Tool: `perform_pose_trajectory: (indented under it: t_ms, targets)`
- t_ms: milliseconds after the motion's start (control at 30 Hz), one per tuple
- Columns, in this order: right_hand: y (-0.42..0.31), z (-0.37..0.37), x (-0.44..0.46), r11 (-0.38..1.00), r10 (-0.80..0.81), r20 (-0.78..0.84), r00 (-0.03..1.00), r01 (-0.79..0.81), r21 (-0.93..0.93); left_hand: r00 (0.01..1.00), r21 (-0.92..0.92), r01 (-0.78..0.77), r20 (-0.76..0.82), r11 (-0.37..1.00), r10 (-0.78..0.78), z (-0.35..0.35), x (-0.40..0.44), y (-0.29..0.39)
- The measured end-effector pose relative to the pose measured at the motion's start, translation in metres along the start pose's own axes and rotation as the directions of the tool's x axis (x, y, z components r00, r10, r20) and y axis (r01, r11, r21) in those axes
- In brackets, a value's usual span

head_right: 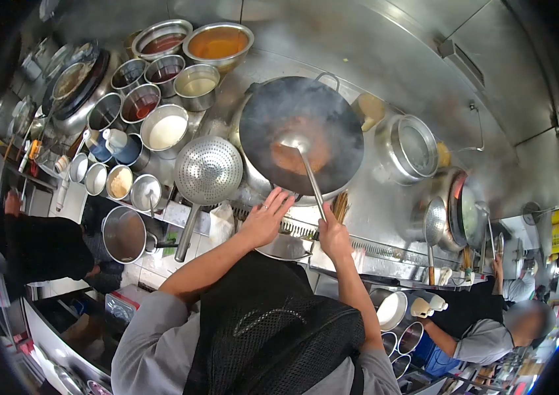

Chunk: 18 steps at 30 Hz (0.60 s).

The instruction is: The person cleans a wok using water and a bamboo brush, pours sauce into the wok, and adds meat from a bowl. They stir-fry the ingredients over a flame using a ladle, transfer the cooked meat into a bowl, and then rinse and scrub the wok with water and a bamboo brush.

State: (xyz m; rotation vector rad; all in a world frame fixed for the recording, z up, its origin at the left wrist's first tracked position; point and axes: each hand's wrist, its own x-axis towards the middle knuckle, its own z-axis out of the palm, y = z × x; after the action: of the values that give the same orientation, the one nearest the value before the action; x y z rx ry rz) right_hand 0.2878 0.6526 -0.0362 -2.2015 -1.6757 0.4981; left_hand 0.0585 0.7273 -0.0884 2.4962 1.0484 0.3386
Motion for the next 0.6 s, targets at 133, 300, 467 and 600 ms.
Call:
perform_pose_trajectory:
  t_ms: [133, 300, 467, 600]
  targets:
    - [0.014, -0.017, 0.023, 0.958, -0.091, -0.086, 0.992, 0.111, 0.263, 0.998, 0.001, 0.002, 0.065, 1.0, -0.002, -0.001, -0.001, -0.002]
    - [-0.037, -0.029, 0.021, 0.962, 0.197, 0.013, 0.98, -0.196, 0.191, 0.997, -0.015, 0.025, 0.079, 1.0, -0.023, -0.003, 0.001, 0.001]
    - [0.02, 0.003, 0.024, 0.961, -0.113, -0.051, 0.992, 0.123, 0.247, 1.0, 0.006, -0.013, 0.015, 1.0, 0.013, -0.005, 0.002, -0.004]
    - [-0.031, -0.034, 0.027, 0.974, 0.093, -0.022, 0.995, -0.087, 0.207, 0.998, -0.021, 0.012, 0.06, 1.0, -0.01, -0.005, -0.001, -0.001]
